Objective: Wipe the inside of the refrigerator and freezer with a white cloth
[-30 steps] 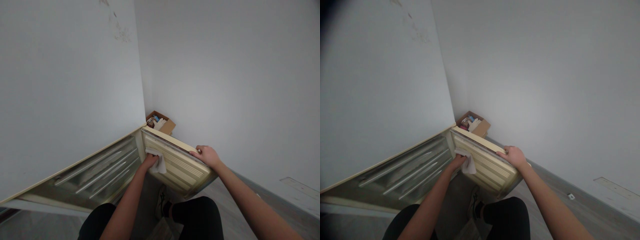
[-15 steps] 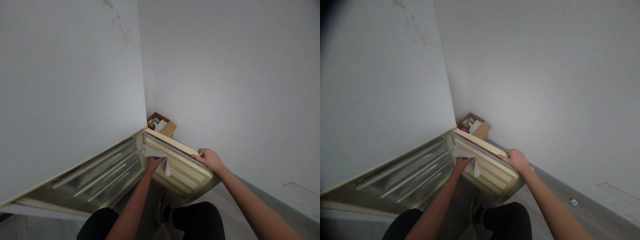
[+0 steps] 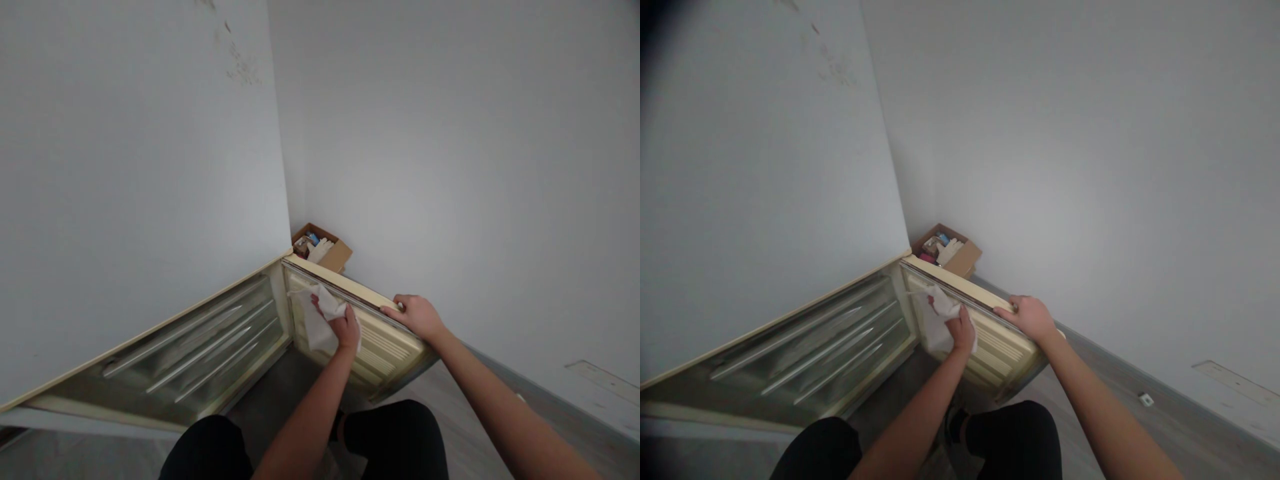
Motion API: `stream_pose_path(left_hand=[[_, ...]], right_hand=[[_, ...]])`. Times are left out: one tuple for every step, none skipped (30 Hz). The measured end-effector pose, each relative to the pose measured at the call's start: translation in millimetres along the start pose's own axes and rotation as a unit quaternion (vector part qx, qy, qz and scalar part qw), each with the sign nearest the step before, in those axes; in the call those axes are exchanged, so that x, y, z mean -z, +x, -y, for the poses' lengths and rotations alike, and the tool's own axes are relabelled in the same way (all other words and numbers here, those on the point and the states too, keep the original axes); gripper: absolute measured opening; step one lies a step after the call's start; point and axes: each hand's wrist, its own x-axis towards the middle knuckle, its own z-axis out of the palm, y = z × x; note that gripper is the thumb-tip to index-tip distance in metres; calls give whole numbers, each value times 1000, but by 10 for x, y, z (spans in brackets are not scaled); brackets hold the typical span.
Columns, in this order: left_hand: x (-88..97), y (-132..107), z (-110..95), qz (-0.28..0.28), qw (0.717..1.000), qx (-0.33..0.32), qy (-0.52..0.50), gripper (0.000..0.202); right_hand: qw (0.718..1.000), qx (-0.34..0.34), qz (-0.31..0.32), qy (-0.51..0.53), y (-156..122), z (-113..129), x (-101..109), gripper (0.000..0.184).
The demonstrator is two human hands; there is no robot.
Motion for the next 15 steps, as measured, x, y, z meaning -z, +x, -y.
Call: stream_pose_path(left_hand=[[-70,-182,1,5,1000,-4,6,61],[-132,-356,3,10,1000,-8,12,64],[-185,-520,9,19,999,-18,23,69],[-231,-673,22,32,997,-45,50,76],[-269,-815,44,39,994,-72,68,83],[-301,-949,76,53,990,-98,83,88],[-331,-1078,118,73,986,-117,96,90],[-360,-1203,169,101,981,-128,107,90],[-391,-1325,226,134,975,-133,117,87],[-424,-1443,286,169,968,-139,125,85],[-459,-1554,348,195,960,-150,132,83],[-494,-1655,408,205,954,-171,140,82],[-526,-1739,464,200,947,-202,153,82],[-552,-1802,516,188,938,-238,168,82],[-568,-1840,563,175,928,-272,184,81]], right_hand=[[1000,-1,-1,-1,0,-1,1,61],[1000,-2,-1,-3,-1,-1,3,61],[1000,0,-1,-6,-3,0,5,61],[1000,1,-1,-9,-4,2,7,61],[1000,3,-1,-12,-6,4,8,61],[1000,4,0,-14,-8,8,9,61],[1000,5,0,-15,-10,11,10,62],[1000,6,0,-15,-12,15,10,62],[1000,6,-2,-15,-14,19,10,61],[1000,7,-3,-14,-17,24,12,61],[1000,6,-4,-14,-19,30,15,61],[1000,4,-5,-14,-22,36,20,62],[1000,2,-7,-16,-25,42,26,62],[1000,-1,-7,-17,-27,50,33,62],[1000,-2,-8,-19,-28,57,42,62]])
